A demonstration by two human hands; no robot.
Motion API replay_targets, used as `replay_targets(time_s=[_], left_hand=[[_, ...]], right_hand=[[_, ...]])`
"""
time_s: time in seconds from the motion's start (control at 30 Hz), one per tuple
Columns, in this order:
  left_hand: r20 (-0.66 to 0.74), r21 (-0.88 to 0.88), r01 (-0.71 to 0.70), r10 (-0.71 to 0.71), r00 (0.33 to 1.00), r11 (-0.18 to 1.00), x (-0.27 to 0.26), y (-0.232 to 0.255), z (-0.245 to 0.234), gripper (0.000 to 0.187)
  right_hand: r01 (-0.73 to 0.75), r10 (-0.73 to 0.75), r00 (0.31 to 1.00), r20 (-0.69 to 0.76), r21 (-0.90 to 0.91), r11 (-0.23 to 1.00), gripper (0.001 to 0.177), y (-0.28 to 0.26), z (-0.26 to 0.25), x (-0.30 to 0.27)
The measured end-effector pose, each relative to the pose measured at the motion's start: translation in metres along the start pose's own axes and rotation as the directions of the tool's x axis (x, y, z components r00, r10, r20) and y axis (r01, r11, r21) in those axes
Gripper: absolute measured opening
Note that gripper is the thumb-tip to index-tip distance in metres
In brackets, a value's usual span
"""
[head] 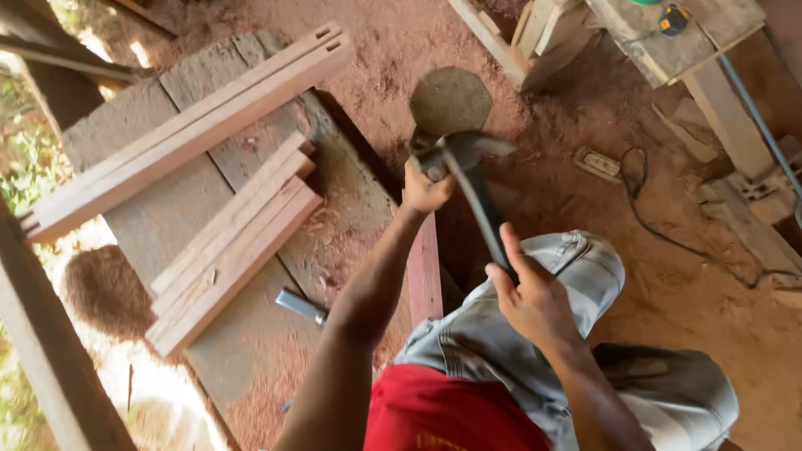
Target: Creating mortise and tenon joints in wooden beams using a hammer and chisel.
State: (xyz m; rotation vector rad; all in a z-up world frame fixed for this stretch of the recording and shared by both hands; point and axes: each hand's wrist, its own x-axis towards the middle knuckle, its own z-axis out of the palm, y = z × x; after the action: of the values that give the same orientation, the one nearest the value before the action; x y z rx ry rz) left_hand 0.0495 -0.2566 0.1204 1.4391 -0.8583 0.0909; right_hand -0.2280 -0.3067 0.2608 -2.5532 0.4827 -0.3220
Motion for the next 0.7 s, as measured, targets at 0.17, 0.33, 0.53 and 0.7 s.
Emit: replay_targets(time_s=[0.17, 0.33, 0.53, 0.7], left_hand=[[-0.081, 0.084, 0.096, -0.089, 0.993, 0.992, -0.017, 0.008, 0.001, 0.025], [-0.097, 0.015, 0.093, -0.091, 0.991, 0.996, -0.014, 0.012, -0.001, 0.028], [0.045, -0.112, 0.14, -0.136, 0.99, 0.984, -0.073, 0.05, -0.007, 0.008], [0.121, 0.009, -0.311, 0.308, 0.944, 0.95, -0.109, 0.03, -0.008, 0.025]], right_hand=[[0.215, -0.01, 0.876, -0.482, 0.372, 0.903, 0.063, 0.029, -0.027, -0.029], [0.374, -0.176, 0.852, -0.494, 0.339, 0.863, 0.068, 0.008, -0.006, -0.006], [0.066, -0.055, 0.993, -0.101, 0.108, 0.992, 0.064, 0.01, 0.015, -0.045], [-0.091, 0.112, 0.989, -0.098, 0.2, 0.976, 0.062, 0.052, 0.023, -0.043]])
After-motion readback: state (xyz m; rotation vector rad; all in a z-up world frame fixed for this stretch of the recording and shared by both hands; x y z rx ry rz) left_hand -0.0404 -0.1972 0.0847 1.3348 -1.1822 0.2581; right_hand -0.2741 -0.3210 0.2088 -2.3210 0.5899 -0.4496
